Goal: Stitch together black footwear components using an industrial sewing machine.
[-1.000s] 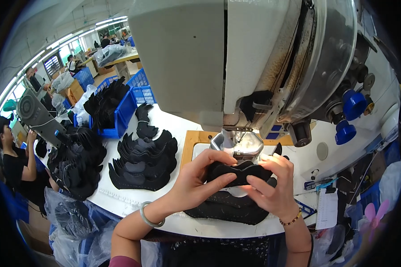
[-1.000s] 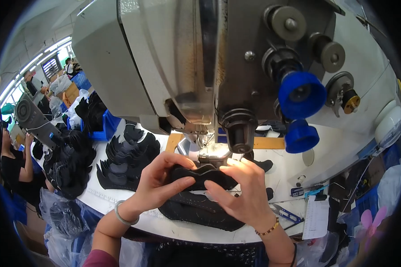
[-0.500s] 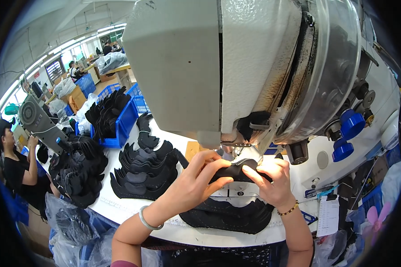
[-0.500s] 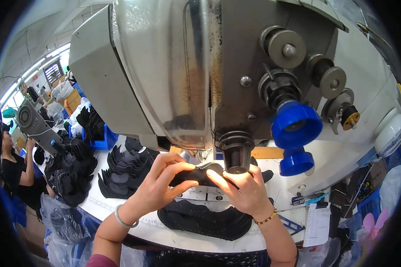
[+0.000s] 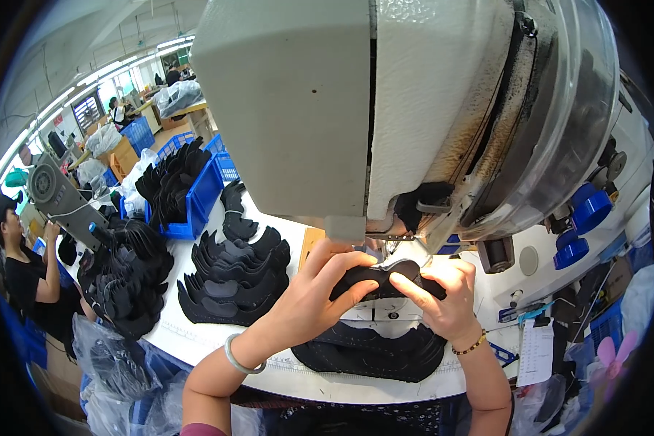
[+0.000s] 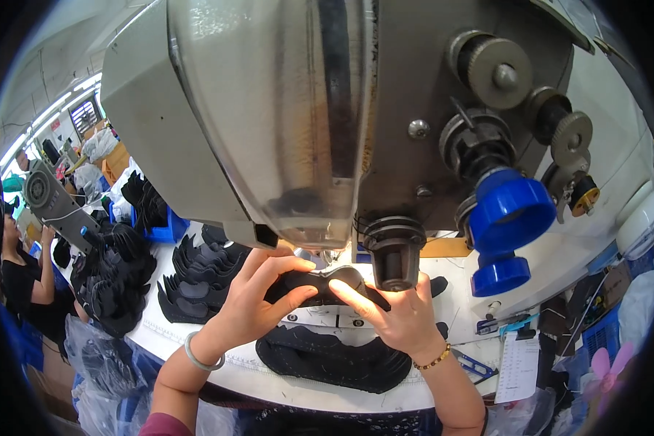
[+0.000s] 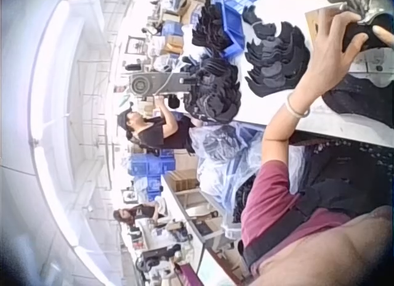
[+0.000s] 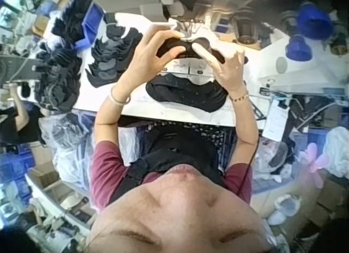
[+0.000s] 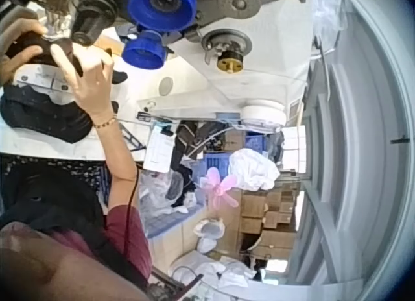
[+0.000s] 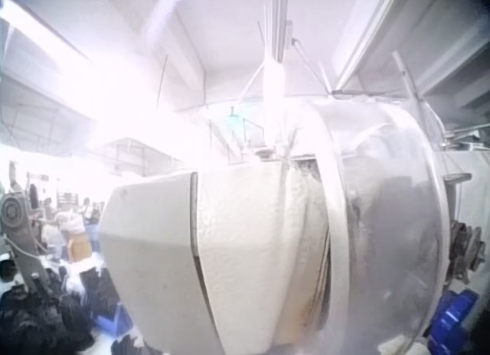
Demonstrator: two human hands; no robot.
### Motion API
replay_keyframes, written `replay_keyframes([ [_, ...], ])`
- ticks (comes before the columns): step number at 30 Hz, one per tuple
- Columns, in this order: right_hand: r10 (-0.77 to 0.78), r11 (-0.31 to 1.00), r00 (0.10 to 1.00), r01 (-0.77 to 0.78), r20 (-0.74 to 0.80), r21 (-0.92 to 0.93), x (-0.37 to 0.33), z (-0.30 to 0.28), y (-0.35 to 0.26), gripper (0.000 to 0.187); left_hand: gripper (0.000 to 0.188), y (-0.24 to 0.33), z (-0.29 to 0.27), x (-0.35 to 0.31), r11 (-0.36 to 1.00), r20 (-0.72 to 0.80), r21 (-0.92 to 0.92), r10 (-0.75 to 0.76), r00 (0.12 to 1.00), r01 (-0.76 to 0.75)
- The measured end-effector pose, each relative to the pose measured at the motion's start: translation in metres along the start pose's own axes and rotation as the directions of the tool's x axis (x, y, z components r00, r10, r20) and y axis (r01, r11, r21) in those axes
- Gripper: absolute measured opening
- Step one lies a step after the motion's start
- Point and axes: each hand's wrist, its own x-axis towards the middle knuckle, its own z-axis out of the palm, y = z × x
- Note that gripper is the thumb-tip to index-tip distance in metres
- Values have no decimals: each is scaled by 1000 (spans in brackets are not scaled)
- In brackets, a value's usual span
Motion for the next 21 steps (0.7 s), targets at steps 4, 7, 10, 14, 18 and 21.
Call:
replay_keyframes([
  [4,6,1000,1000,-6,15,-4,0,-1,-1,45,39,2,0,0,1000,18,-10,-5,1000,5],
  [7,2,998,1000,-1,20,-63,-2,0,-3,45,40,0,2,-2,999,32,-52,-4,999,6],
  [10,3,999,1000,-3,-7,-41,-4,3,-2,46,42,-5,3,-4,995,9,35,93,996,-93],
  [14,26,1000,1000,-26,-3,-6,0,2,-3,46,43,-7,2,-4,994,14,46,97,995,-97],
  [18,12,999,1000,-13,-24,-35,-4,5,-1,44,43,-11,2,-5,991,0,54,125,992,-125],
  [21,9,999,998,-12,-65,-38,-9,9,0,42,42,-10,1,-5,993,1,47,112,994,-112],
])
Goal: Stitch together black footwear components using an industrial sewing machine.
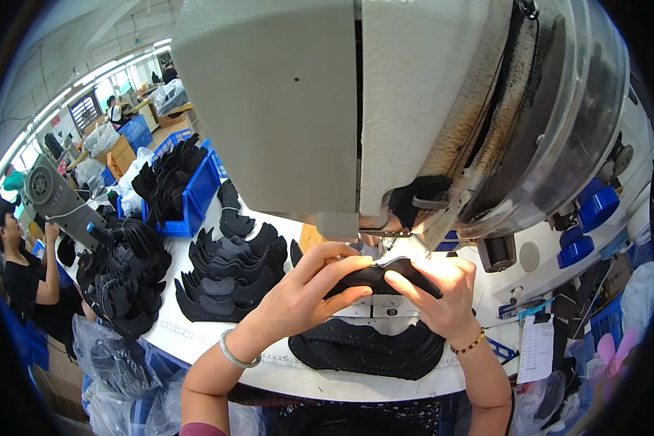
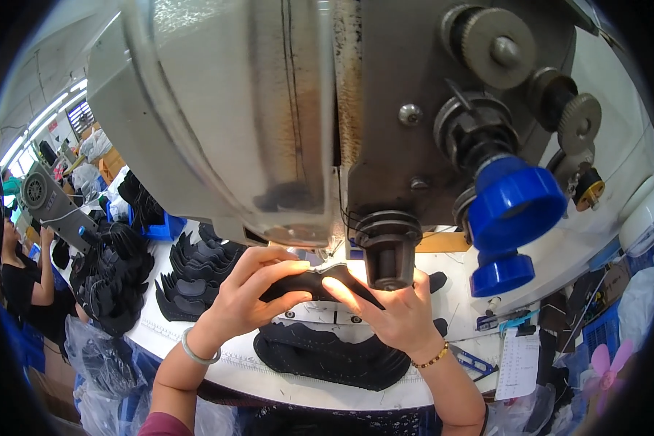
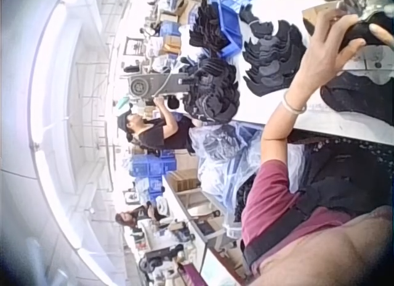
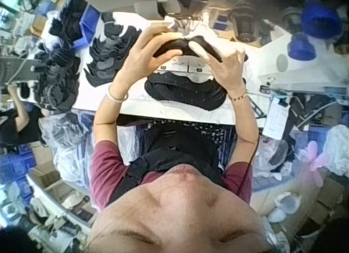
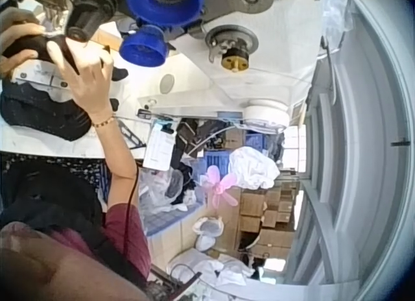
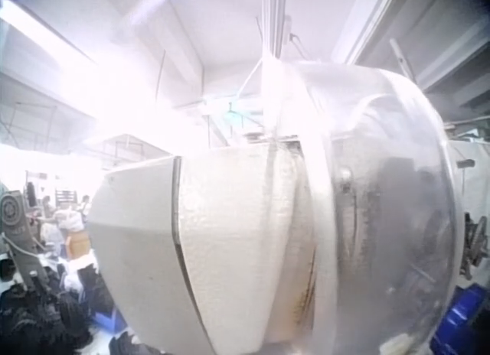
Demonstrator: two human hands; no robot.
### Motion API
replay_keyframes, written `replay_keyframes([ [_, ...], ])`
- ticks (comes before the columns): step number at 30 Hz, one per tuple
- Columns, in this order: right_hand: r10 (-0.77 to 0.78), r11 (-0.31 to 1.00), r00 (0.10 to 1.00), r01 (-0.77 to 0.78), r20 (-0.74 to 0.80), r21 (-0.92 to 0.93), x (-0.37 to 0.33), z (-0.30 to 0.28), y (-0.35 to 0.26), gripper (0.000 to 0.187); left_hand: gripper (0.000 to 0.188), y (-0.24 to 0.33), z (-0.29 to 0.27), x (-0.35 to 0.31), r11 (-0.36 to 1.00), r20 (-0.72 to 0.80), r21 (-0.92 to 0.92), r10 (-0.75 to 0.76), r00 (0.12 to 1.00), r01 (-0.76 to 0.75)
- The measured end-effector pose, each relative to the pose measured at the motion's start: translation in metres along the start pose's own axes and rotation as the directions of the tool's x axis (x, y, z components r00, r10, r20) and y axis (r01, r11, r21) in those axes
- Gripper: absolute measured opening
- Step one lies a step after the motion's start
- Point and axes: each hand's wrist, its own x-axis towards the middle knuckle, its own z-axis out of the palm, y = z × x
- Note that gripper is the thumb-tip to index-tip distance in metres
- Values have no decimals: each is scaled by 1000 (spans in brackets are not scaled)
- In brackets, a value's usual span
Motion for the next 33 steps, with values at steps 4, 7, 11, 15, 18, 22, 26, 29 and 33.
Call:
replay_keyframes([
  [4,-37,999,999,36,-27,-19,6,0,0,39,42,-2,-1,-1,1000,-2,-28,-8,1000,8],
  [7,-40,999,999,39,-34,-20,5,1,0,39,41,-2,-2,0,999,4,-41,-1,1000,1],
  [11,-30,999,999,30,-31,-15,6,0,-1,40,37,8,-4,4,991,7,-119,-58,998,59],
  [15,-21,1000,999,21,-40,-15,7,1,-3,39,29,12,4,8,994,-41,-21,-107,993,106],
  [18,-14,1000,999,14,-44,-5,5,1,-2,39,27,20,5,11,973,-48,-74,-222,974,218],
  [22,-15,998,999,12,-51,-54,6,-2,0,36,19,19,9,10,985,-71,-76,-158,985,153],
  [26,-65,993,986,49,-154,-107,3,2,4,32,36,17,5,11,996,24,85,-9,1000,7],
  [29,-79,987,975,47,-205,-155,4,-2,3,32,39,16,7,11,992,6,122,28,1000,-28],
  [33,-98,992,982,83,-160,-99,8,-3,6,37,37,17,9,9,987,-70,159,49,996,-37],
])
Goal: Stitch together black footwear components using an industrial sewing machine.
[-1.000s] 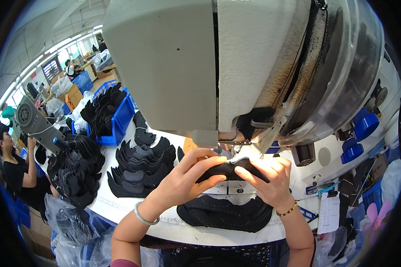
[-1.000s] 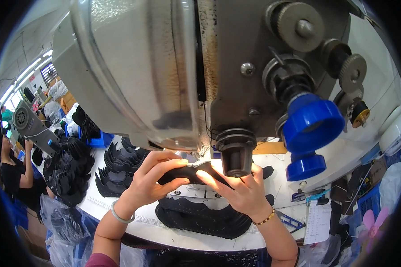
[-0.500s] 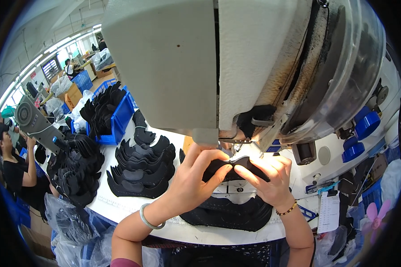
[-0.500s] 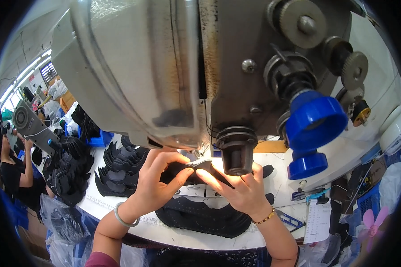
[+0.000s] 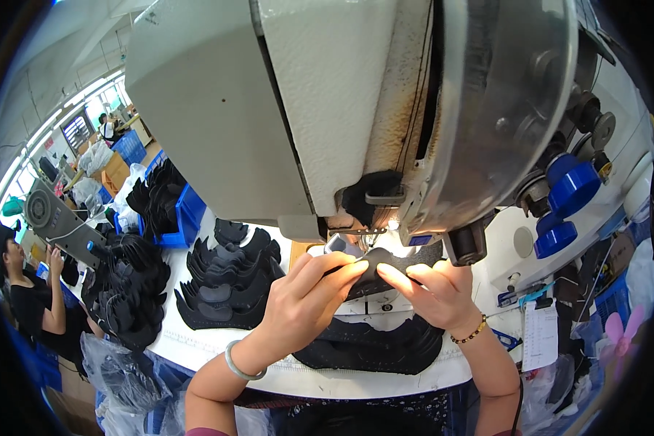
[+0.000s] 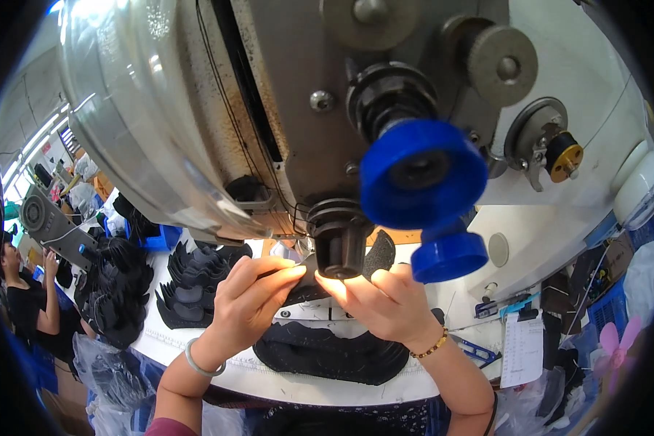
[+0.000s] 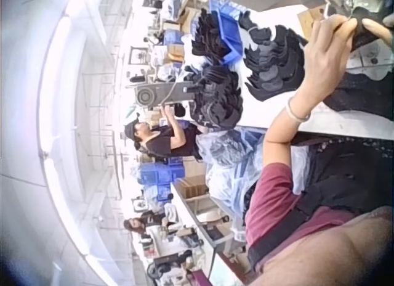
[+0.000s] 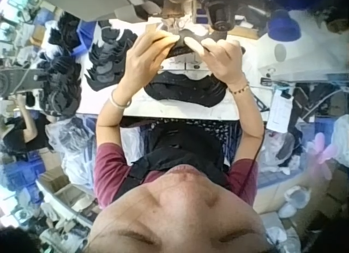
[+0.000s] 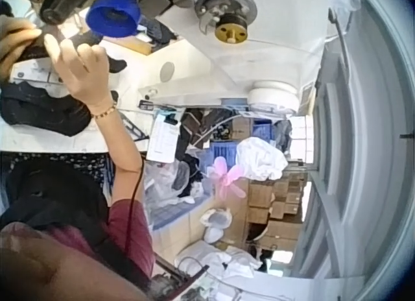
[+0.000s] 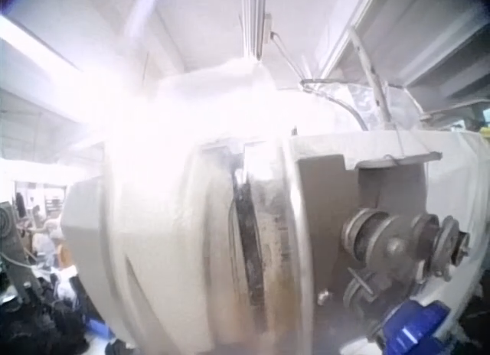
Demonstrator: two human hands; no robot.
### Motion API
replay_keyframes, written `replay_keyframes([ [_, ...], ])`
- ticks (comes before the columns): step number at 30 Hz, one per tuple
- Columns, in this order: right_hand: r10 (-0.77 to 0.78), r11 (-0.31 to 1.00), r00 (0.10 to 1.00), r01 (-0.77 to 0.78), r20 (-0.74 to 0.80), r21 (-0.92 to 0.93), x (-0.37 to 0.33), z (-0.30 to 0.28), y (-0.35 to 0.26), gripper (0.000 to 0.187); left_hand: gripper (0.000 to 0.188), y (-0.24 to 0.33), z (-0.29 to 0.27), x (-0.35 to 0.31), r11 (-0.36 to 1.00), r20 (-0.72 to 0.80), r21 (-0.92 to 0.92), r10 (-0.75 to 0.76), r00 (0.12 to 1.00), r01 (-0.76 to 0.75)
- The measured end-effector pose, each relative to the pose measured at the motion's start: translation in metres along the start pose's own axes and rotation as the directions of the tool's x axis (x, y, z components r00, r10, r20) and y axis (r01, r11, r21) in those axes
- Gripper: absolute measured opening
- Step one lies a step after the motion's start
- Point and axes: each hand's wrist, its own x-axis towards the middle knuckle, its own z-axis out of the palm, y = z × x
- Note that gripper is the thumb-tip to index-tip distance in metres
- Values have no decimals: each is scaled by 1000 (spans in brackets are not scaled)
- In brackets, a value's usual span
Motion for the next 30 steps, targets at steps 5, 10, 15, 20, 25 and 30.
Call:
replay_keyframes([
  [5,8,998,999,-11,49,68,2,2,-5,39,32,4,-5,-5,996,10,85,-27,1000,26],
  [10,26,993,998,-33,62,110,-2,4,-6,43,35,6,-1,-12,977,17,213,23,1000,-26],
  [15,32,981,997,-45,72,191,-5,2,-4,42,41,0,9,-25,967,-19,251,60,998,-54],
  [20,66,962,992,-91,105,257,-10,4,-1,40,47,-3,14,-30,954,-30,286,101,994,-88],
  [25,108,930,983,-152,146,335,-17,7,-1,39,44,-8,13,-32,955,-24,276,123,992,-112],
  [30,164,899,964,-233,207,371,-11,5,1,39,37,3,11,-19,971,-52,233,66,996,-52],
])
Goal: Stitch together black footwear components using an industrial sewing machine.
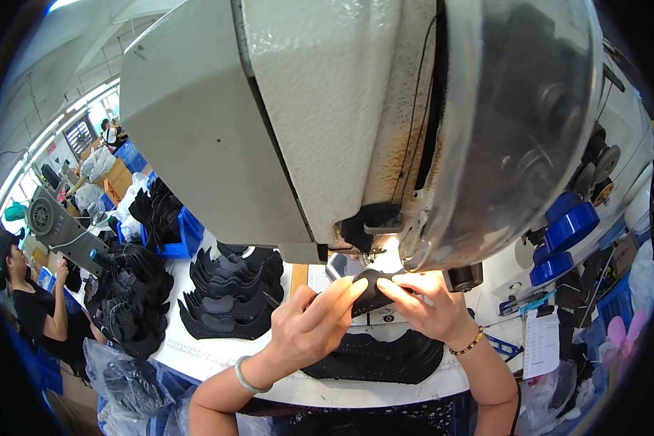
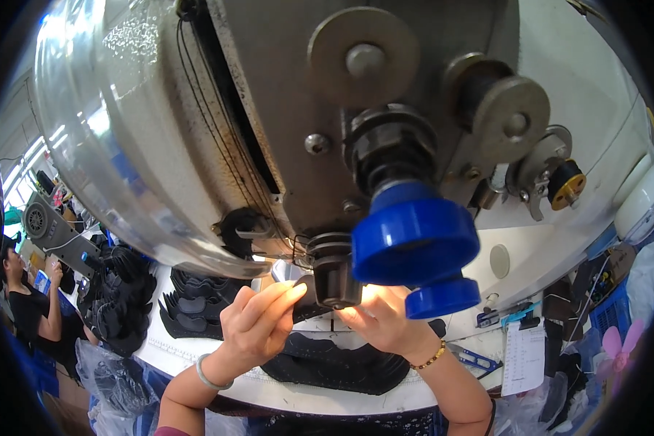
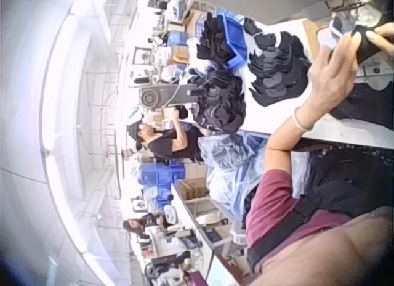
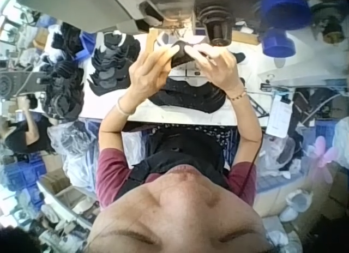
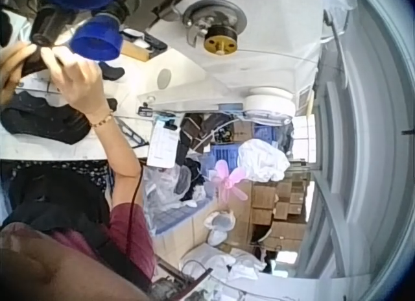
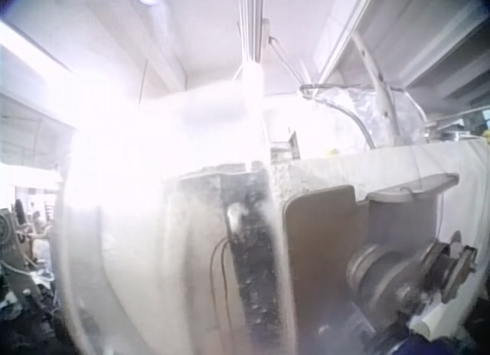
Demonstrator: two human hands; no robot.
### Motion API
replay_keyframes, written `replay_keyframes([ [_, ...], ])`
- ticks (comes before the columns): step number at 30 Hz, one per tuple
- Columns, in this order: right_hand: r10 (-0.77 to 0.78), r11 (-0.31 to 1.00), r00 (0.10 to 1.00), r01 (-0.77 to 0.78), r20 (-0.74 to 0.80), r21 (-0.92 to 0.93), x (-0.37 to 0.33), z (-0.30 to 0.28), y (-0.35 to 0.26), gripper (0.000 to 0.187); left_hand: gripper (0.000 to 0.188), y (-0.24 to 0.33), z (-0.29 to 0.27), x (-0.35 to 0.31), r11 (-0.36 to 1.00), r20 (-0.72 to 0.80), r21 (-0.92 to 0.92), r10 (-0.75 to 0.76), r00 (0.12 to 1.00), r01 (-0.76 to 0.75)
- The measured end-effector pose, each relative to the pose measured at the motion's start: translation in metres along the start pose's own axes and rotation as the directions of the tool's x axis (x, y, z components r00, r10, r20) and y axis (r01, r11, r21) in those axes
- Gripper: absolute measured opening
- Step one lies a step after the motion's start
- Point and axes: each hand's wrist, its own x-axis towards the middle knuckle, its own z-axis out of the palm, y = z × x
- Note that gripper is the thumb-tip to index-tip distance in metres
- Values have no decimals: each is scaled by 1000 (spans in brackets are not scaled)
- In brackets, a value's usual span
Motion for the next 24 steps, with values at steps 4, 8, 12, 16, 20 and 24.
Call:
replay_keyframes([
  [4,156,983,986,-160,54,89,14,-8,-13,38,26,12,-14,16,993,86,42,-117,989,114],
  [8,147,986,986,-153,78,71,27,-12,-19,38,21,16,-21,24,979,114,47,-202,973,198],
  [12,215,970,972,-223,95,96,31,-11,-21,36,23,9,-19,27,974,118,13,-228,967,228],
  [16,205,971,976,-213,79,108,33,-10,-20,36,26,-1,-16,26,978,96,-72,-187,978,194],
  [20,173,984,984,-175,44,39,28,-7,-19,37,27,-7,-15,26,981,138,-111,-142,980,157],
  [24,99,995,995,-99,-14,16,28,-4,-15,36,27,-5,-18,30,989,137,-47,-129,982,137],
])
